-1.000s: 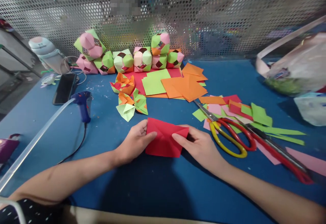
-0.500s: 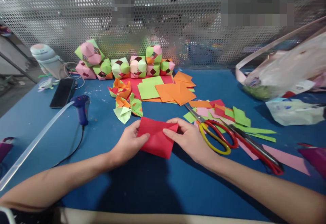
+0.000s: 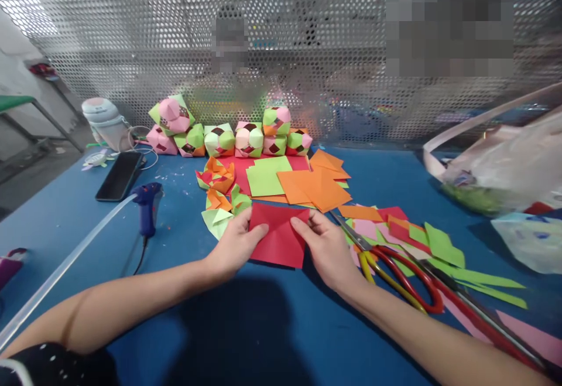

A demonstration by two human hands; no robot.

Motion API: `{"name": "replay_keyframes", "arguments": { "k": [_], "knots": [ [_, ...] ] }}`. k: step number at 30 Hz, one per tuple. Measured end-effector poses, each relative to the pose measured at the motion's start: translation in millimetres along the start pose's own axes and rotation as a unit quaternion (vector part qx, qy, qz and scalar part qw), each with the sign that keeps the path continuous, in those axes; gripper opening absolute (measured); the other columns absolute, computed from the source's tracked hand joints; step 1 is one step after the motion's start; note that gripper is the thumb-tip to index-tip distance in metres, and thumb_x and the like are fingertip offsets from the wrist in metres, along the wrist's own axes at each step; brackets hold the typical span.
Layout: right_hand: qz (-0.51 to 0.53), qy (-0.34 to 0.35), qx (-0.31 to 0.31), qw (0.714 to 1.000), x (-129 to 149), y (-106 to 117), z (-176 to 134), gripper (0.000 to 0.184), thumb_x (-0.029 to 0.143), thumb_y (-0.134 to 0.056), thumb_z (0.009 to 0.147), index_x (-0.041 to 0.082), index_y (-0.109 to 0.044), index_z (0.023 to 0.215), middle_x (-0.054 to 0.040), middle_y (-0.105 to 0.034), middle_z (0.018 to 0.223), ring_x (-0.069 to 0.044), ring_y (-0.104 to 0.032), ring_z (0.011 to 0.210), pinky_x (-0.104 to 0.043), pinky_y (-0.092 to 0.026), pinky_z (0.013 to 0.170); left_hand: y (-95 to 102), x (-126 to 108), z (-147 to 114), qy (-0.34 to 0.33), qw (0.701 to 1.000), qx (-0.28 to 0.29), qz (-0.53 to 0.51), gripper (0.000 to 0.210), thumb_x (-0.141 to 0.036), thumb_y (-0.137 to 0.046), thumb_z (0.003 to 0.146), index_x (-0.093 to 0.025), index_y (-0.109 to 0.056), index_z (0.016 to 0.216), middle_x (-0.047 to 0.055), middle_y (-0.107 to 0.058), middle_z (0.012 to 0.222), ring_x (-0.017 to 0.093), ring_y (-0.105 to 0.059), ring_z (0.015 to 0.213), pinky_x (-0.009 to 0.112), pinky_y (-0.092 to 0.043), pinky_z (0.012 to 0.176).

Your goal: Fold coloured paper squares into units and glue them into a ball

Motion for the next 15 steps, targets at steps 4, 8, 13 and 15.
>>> {"name": "replay_keyframes", "arguments": {
  "k": [4, 8, 13, 15],
  "knots": [
    [-0.027, -0.001, -0.011, 1.000, -7.0, 4.0, -0.2, 0.022, 0.043, -0.062, 0.080, 0.022, -0.057, 0.081, -0.0007, -0.062, 0.076, -0.017, -0.058, 0.070, -0.028, -0.049, 0.062, 3.9, 11.1, 5.8, 0.017, 1.000, -0.025, -0.006, 0.019, -0.026, -0.061, 0.078, -0.016, -0.060, 0.094, 0.002, -0.069, 0.089, 0.014, -0.064, 0.074, 0.025, -0.049, 0.069],
    [-0.043, 0.012, -0.019, 0.999, -10.1, 4.3, 0.1, 0.020, 0.040, -0.065, 0.078, 0.021, -0.058, 0.082, -0.0008, -0.063, 0.080, -0.016, -0.057, 0.070, -0.027, -0.048, 0.062, 5.7, 18.6, 8.8, 0.021, 0.999, -0.036, -0.024, 0.014, -0.025, -0.061, 0.078, -0.015, -0.060, 0.088, 0.001, -0.069, 0.083, 0.012, -0.063, 0.071, 0.023, -0.049, 0.066],
    [-0.020, 0.013, -0.020, 1.000, -14.7, 4.3, -0.5, 0.022, 0.038, -0.068, 0.076, 0.022, -0.059, 0.088, -0.0004, -0.064, 0.080, -0.017, -0.059, 0.071, -0.027, -0.049, 0.063, 4.5, 20.1, 4.9, 0.022, 0.999, -0.030, -0.020, 0.018, -0.023, -0.063, 0.075, -0.015, -0.059, 0.091, 0.003, -0.070, 0.089, 0.015, -0.065, 0.077, 0.026, -0.050, 0.072],
    [-0.014, 0.007, -0.012, 1.000, -15.7, 3.9, -1.9, 0.021, 0.039, -0.067, 0.077, 0.023, -0.060, 0.088, -0.0007, -0.065, 0.080, -0.017, -0.060, 0.072, -0.028, -0.050, 0.064, 4.2, 18.7, 2.2, -0.007, 1.000, -0.027, -0.008, 0.020, -0.022, -0.063, 0.075, -0.015, -0.059, 0.092, 0.004, -0.069, 0.094, 0.017, -0.065, 0.084, 0.027, -0.050, 0.077]
  ]
}}
Point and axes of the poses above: each hand's wrist, its own z-axis towards the middle knuckle, its own y-axis out of the back of the hand, x = y × z, the point moved 3 cm from there along z, towards the middle knuckle
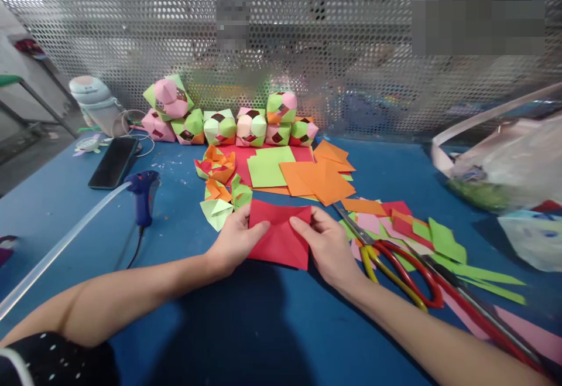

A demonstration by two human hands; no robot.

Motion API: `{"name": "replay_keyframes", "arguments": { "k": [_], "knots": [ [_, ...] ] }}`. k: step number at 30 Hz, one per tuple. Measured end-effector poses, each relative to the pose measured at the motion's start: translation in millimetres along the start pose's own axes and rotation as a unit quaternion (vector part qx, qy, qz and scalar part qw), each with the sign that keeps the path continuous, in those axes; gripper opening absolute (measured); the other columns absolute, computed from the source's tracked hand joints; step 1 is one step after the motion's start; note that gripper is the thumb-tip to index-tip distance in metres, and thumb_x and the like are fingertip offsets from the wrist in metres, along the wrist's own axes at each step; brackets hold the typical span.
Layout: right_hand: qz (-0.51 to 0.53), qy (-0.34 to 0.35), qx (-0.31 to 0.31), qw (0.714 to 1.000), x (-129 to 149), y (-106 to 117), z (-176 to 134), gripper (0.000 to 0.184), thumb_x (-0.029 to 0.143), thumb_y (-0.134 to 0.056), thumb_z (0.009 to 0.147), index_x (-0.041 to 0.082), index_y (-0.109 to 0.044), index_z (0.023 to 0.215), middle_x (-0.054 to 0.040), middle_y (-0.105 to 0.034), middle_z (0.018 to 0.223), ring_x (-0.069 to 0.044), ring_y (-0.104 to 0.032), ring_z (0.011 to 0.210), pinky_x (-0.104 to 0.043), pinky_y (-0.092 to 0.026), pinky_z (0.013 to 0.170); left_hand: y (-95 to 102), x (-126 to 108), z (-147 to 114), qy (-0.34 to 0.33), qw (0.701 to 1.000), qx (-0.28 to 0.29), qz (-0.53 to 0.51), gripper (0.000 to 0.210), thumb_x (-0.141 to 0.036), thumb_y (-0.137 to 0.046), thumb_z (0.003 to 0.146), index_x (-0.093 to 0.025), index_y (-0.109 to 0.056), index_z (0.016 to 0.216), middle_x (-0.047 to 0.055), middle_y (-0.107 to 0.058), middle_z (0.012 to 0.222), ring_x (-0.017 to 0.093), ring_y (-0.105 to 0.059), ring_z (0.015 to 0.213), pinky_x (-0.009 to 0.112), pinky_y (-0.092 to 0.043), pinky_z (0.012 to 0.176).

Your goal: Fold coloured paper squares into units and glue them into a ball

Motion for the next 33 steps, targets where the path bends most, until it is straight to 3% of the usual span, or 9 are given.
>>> {"name": "replay_keyframes", "arguments": {
  "k": [4, 13, 20, 24, 29, 33],
  "knots": [
    [-0.009, -0.003, 0.008, 1.000, 0.4, -1.0, -4.0, 0.020, 0.040, -0.065, 0.078, 0.023, -0.061, 0.086, -0.0012, -0.066, 0.082, -0.017, -0.060, 0.072, -0.028, -0.050, 0.064, 0.2, 0.3, -4.3, -0.026, 0.999, -0.003, 0.046, 0.020, -0.020, -0.061, 0.076, -0.014, -0.059, 0.094, 0.005, -0.068, 0.096, 0.016, -0.064, 0.085, 0.026, -0.050, 0.076],
    [-0.088, 0.033, 0.000, 0.996, 4.5, -0.4, -8.6, 0.021, 0.040, -0.062, 0.081, 0.021, -0.061, 0.089, -0.0023, -0.066, 0.087, -0.016, -0.058, 0.073, -0.026, -0.048, 0.063, -3.2, 1.1, -6.1, 0.009, 0.998, -0.008, 0.063, 0.026, -0.014, -0.059, 0.074, -0.014, -0.057, 0.099, 0.005, -0.068, 0.093, 0.015, -0.064, 0.080, 0.026, -0.050, 0.074],
    [-0.088, 0.031, 0.006, 0.996, 6.6, -1.4, -10.4, 0.020, 0.040, -0.061, 0.081, 0.021, -0.060, 0.088, -0.0012, -0.064, 0.080, -0.016, -0.058, 0.072, -0.026, -0.049, 0.063, -2.2, 1.7, -5.9, -0.005, 0.997, -0.007, 0.077, 0.025, -0.015, -0.058, 0.074, -0.013, -0.057, 0.099, 0.005, -0.068, 0.094, 0.016, -0.064, 0.081, 0.027, -0.051, 0.075],
    [-0.038, 0.026, 0.003, 0.999, 6.6, -2.7, -12.1, 0.019, 0.038, -0.063, 0.080, 0.023, -0.058, 0.090, -0.0009, -0.065, 0.083, -0.015, -0.059, 0.072, -0.025, -0.049, 0.063, -2.5, 0.7, -6.0, -0.011, 0.996, -0.015, 0.084, 0.024, -0.016, -0.058, 0.073, -0.013, -0.058, 0.097, 0.005, -0.068, 0.093, 0.017, -0.064, 0.084, 0.027, -0.051, 0.076],
    [-0.038, 0.015, -0.007, 0.999, 6.9, -3.7, -12.4, 0.016, 0.037, -0.062, 0.081, 0.022, -0.058, 0.085, 0.0001, -0.063, 0.077, -0.014, -0.057, 0.068, -0.024, -0.048, 0.060, -1.8, 1.3, -7.4, -0.012, 0.992, -0.020, 0.125, 0.018, -0.017, -0.056, 0.073, -0.015, -0.055, 0.090, 0.002, -0.064, 0.082, 0.013, -0.060, 0.071, 0.025, -0.049, 0.067],
    [-0.049, 0.022, -0.010, 0.999, 9.2, -4.3, -12.4, 0.016, 0.037, -0.062, 0.081, 0.022, -0.059, 0.084, 0.0004, -0.063, 0.077, -0.013, -0.056, 0.067, -0.024, -0.047, 0.059, 1.3, 1.6, -8.9, -0.016, 0.986, -0.006, 0.164, 0.021, -0.017, -0.050, 0.076, -0.016, -0.056, 0.096, 0.001, -0.062, 0.085, 0.013, -0.057, 0.074, 0.024, -0.047, 0.068]
  ]
}}
Point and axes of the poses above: each hand's wrist, its own z-axis towards the middle knuckle, its own y-axis out of the back of the hand, x = y × z, the point moved 3 cm from there along z, towards the middle knuckle
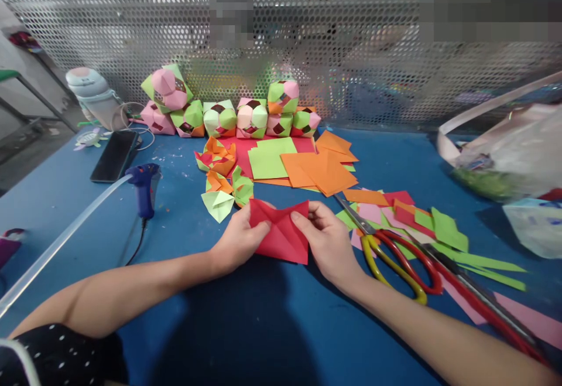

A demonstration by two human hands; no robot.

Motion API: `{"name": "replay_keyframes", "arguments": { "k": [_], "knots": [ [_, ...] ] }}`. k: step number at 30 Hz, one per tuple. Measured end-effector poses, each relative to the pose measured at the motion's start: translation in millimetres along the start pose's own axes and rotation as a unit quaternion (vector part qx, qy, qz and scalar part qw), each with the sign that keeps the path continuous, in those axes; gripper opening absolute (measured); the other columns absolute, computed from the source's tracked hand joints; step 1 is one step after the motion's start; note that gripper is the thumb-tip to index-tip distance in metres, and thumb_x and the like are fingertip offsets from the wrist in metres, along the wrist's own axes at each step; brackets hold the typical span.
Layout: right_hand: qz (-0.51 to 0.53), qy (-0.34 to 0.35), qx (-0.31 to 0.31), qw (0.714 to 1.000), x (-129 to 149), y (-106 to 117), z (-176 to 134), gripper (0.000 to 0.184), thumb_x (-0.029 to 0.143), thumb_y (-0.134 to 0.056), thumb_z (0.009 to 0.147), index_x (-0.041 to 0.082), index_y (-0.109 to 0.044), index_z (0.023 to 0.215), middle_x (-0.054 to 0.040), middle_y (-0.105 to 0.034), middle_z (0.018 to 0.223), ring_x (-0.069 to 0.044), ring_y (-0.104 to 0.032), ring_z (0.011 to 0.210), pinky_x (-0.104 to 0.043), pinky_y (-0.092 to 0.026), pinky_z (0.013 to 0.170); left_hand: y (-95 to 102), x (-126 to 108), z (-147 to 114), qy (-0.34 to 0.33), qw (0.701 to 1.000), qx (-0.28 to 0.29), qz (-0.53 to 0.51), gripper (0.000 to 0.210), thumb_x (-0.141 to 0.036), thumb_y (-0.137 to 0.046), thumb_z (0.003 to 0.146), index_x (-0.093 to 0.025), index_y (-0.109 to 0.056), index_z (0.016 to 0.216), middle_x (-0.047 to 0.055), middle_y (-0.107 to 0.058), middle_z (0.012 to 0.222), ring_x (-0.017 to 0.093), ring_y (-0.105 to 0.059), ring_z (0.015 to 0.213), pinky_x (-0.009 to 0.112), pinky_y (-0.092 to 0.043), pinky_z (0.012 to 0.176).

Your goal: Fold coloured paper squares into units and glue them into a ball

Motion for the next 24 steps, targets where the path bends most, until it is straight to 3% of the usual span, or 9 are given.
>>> {"name": "replay_keyframes", "arguments": {
  "k": [5, 11, 17, 24],
  "knots": [
    [-0.057, 0.013, -0.009, 0.998, 5.6, 1.6, -2.0, 0.019, 0.039, -0.062, 0.081, 0.021, -0.060, 0.084, -0.0006, -0.063, 0.078, -0.014, -0.056, 0.066, -0.025, -0.046, 0.057, 2.7, -3.4, -4.2, -0.007, 0.999, 0.018, 0.044, 0.026, -0.027, -0.038, 0.088, -0.018, -0.059, 0.099, 0.003, -0.062, 0.101, 0.016, -0.057, 0.090, 0.025, -0.045, 0.078],
    [-0.093, 0.049, -0.009, 0.994, 14.5, 2.2, -3.2, 0.020, 0.040, -0.064, 0.079, 0.020, -0.060, 0.083, -0.0012, -0.063, 0.077, -0.013, -0.056, 0.065, -0.025, -0.046, 0.056, -0.4, -12.8, -10.5, -0.064, 0.992, 0.044, 0.101, 0.023, -0.031, -0.042, 0.089, -0.018, -0.061, 0.091, 0.004, -0.061, 0.114, 0.017, -0.056, 0.101, 0.027, -0.043, 0.090],
    [-0.128, 0.058, 0.022, 0.990, 22.2, 1.4, -5.5, 0.021, 0.039, -0.063, 0.078, 0.019, -0.059, 0.077, -0.0011, -0.062, 0.070, -0.013, -0.057, 0.061, -0.026, -0.048, 0.056, -1.6, -17.5, -12.5, -0.075, 0.990, 0.061, 0.103, 0.021, -0.028, -0.046, 0.088, -0.019, -0.062, 0.098, 0.005, -0.064, 0.097, 0.017, -0.058, 0.090, 0.026, -0.045, 0.083],
    [-0.149, 0.068, 0.051, 0.985, 29.4, -0.4, -7.3, 0.018, 0.037, -0.061, 0.080, 0.020, -0.060, 0.074, -0.0002, -0.062, 0.068, -0.013, -0.056, 0.061, -0.024, -0.047, 0.057, -2.7, -21.0, -14.2, -0.100, 0.983, 0.074, 0.135, 0.020, -0.026, -0.044, 0.088, -0.017, -0.058, 0.077, 0.002, -0.056, 0.080, 0.013, -0.053, 0.078, 0.023, -0.042, 0.075]
  ]
}}
Point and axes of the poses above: each hand's wrist, its own z-axis towards the middle knuckle, its own y-axis out of the back of the hand, x = y × z, the point moved 3 cm from there along z, towards the middle knuckle
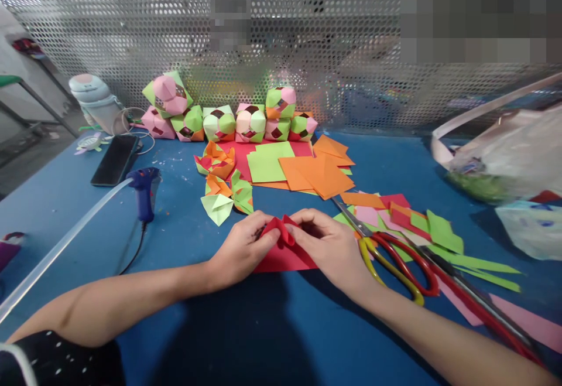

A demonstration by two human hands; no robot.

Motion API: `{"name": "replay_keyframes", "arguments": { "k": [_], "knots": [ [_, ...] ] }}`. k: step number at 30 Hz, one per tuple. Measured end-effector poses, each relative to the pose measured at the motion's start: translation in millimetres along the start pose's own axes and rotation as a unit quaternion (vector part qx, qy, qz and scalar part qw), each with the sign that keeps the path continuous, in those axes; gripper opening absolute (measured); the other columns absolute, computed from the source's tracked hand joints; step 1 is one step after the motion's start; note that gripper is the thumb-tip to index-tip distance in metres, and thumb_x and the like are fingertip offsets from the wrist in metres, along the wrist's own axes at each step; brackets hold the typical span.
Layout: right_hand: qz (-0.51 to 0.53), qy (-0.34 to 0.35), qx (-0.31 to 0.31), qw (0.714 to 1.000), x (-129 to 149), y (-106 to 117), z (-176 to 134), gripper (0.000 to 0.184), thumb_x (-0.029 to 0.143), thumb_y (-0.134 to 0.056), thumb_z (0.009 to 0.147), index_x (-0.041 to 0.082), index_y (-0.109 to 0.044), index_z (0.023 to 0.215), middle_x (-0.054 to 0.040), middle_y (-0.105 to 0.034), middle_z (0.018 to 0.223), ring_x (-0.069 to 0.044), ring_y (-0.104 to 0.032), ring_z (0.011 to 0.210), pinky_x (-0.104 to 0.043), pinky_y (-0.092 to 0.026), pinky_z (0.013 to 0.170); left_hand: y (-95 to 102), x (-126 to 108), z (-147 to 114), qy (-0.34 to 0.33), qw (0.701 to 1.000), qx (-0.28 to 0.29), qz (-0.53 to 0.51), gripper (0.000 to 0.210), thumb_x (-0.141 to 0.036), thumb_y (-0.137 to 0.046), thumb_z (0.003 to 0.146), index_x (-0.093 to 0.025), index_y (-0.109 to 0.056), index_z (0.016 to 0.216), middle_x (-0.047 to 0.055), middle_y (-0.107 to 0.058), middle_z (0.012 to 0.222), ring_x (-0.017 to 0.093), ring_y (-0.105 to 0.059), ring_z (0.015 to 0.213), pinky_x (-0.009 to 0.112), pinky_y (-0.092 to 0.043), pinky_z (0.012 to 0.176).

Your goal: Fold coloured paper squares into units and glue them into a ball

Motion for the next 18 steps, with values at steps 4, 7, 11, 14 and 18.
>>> {"name": "replay_keyframes", "arguments": {
  "k": [4, 7, 11, 14, 18],
  "knots": [
    [0.002, 0.005, 0.014, 1.000, 2.9, -0.4, 0.7, 0.018, 0.036, -0.059, 0.082, 0.020, -0.060, 0.073, 0.0004, -0.062, 0.069, -0.013, -0.056, 0.062, -0.024, -0.047, 0.059, 0.0, -0.9, 0.0, 0.015, 1.000, 0.003, -0.011, 0.019, -0.026, -0.044, 0.087, -0.017, -0.056, 0.076, 0.001, -0.055, 0.078, 0.012, -0.052, 0.076, 0.023, -0.041, 0.073],
    [-0.002, 0.008, 0.021, 1.000, 4.4, 0.1, 0.5, 0.019, 0.036, -0.058, 0.083, 0.021, -0.060, 0.072, 0.0004, -0.061, 0.070, -0.013, -0.056, 0.064, -0.024, -0.046, 0.060, -0.9, -0.6, -0.1, 0.041, 0.999, 0.009, -0.026, 0.019, -0.028, -0.045, 0.086, -0.017, -0.055, 0.075, 0.000, -0.056, 0.075, 0.012, -0.050, 0.073, 0.022, -0.041, 0.069],
    [0.002, 0.013, 0.038, 0.999, 7.0, 0.6, 0.1, 0.022, 0.037, -0.054, 0.085, 0.021, -0.058, 0.070, 0.0000, -0.059, 0.070, -0.014, -0.055, 0.066, -0.025, -0.047, 0.063, -2.1, 1.6, -0.6, 0.062, 0.997, 0.005, -0.037, 0.021, -0.032, -0.046, 0.086, -0.017, -0.055, 0.075, -0.001, -0.054, 0.072, 0.012, -0.048, 0.069, 0.022, -0.039, 0.065],
    [0.003, 0.029, 0.052, 0.998, 10.6, 1.0, -0.2, 0.024, 0.035, -0.049, 0.089, 0.021, -0.056, 0.071, -0.0004, -0.058, 0.073, -0.014, -0.055, 0.070, -0.025, -0.046, 0.066, -2.9, 4.3, -1.1, 0.070, 0.997, -0.002, -0.041, 0.021, -0.033, -0.048, 0.085, -0.017, -0.055, 0.074, -0.002, -0.053, 0.070, 0.011, -0.047, 0.067, 0.021, -0.038, 0.062],
    [-0.023, 0.070, 0.064, 0.995, 13.9, -0.1, -2.1, 0.015, 0.032, -0.051, 0.087, 0.021, -0.057, 0.078, -0.0022, -0.058, 0.079, -0.015, -0.054, 0.072, -0.027, -0.046, 0.065, -3.5, 7.5, -1.4, 0.082, 0.996, -0.010, -0.045, 0.021, -0.035, -0.048, 0.085, -0.017, -0.055, 0.076, -0.002, -0.053, 0.070, 0.011, -0.047, 0.066, 0.021, -0.038, 0.060]
  ]
}}
Point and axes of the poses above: each hand's wrist, its own z-axis towards the middle knuckle, its own y-axis out of the back of the hand, x = y × z, the point moved 3 cm from there along z, towards the middle knuckle
